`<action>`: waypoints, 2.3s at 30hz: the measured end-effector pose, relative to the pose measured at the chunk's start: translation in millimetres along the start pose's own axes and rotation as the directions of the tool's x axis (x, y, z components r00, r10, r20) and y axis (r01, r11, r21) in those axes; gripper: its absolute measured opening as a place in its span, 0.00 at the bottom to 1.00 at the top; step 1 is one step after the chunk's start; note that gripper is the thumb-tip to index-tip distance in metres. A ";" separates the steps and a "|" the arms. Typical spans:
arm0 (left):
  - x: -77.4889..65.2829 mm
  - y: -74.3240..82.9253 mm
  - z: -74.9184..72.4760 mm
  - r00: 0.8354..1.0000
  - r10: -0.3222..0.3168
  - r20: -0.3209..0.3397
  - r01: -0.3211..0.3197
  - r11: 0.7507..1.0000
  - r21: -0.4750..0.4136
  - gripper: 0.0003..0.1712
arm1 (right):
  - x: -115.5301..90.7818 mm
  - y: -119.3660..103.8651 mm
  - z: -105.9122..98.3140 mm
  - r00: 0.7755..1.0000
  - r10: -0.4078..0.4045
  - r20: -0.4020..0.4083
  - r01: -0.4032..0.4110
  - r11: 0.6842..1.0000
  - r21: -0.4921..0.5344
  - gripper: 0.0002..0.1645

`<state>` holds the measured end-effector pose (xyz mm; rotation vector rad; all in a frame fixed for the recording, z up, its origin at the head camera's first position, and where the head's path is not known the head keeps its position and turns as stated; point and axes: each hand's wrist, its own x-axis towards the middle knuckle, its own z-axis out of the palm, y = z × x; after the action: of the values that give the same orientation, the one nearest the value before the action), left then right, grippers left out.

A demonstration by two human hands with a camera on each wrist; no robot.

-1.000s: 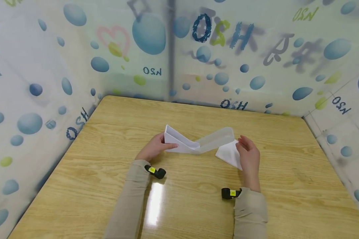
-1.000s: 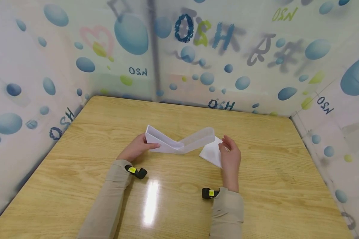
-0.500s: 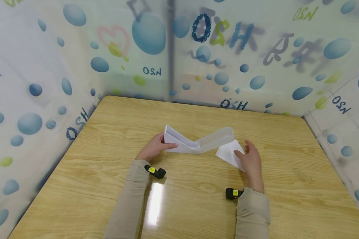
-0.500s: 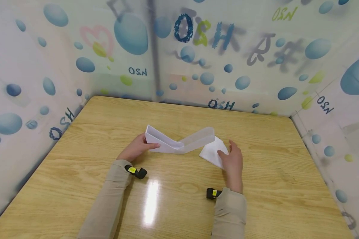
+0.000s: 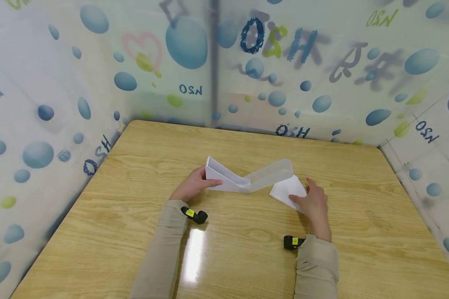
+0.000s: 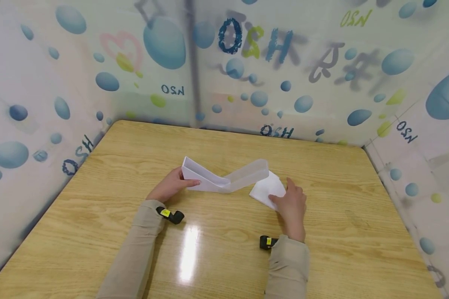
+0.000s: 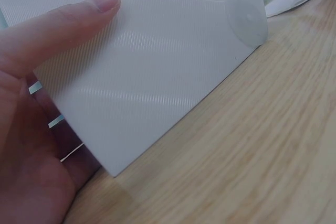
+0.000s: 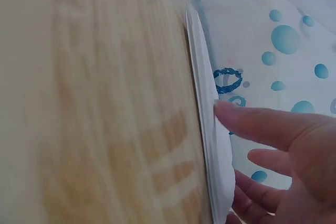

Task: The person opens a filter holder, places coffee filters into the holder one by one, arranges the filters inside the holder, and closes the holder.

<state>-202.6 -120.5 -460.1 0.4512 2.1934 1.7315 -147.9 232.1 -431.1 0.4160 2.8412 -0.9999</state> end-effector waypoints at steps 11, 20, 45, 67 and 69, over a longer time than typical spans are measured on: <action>-0.7 -0.7 0.1 1.000 -0.002 -0.002 0.002 1.000 0.007 0.29 | -1.7 -0.4 -1.1 0.996 0.080 0.051 -0.078 0.996 -0.035 0.50; -1.6 1.1 0.3 1.000 0.001 0.002 -0.001 1.000 -0.003 0.28 | -1.5 2.0 -2.8 0.993 0.111 0.051 -0.111 0.994 0.001 0.44; 0.1 -0.3 0.7 1.000 -0.009 0.001 0.009 1.000 -0.022 0.28 | 1.5 14.8 -5.2 0.983 0.177 -0.051 -0.162 0.962 0.218 0.25; 1.9 -3.4 0.0 1.000 -0.018 -0.001 0.018 1.000 -0.023 0.29 | 4.6 7.3 -13.3 0.873 0.325 -0.363 0.039 0.696 0.717 0.16; 1.5 -3.4 0.2 1.000 -0.016 -0.001 0.016 1.000 -0.023 0.29 | 4.5 6.8 -13.3 0.858 0.338 -0.387 0.073 0.666 0.742 0.14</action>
<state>-204.1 -120.4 -463.5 0.4257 2.1695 1.7475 -150.2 246.4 -425.6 1.0873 2.5387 -2.3006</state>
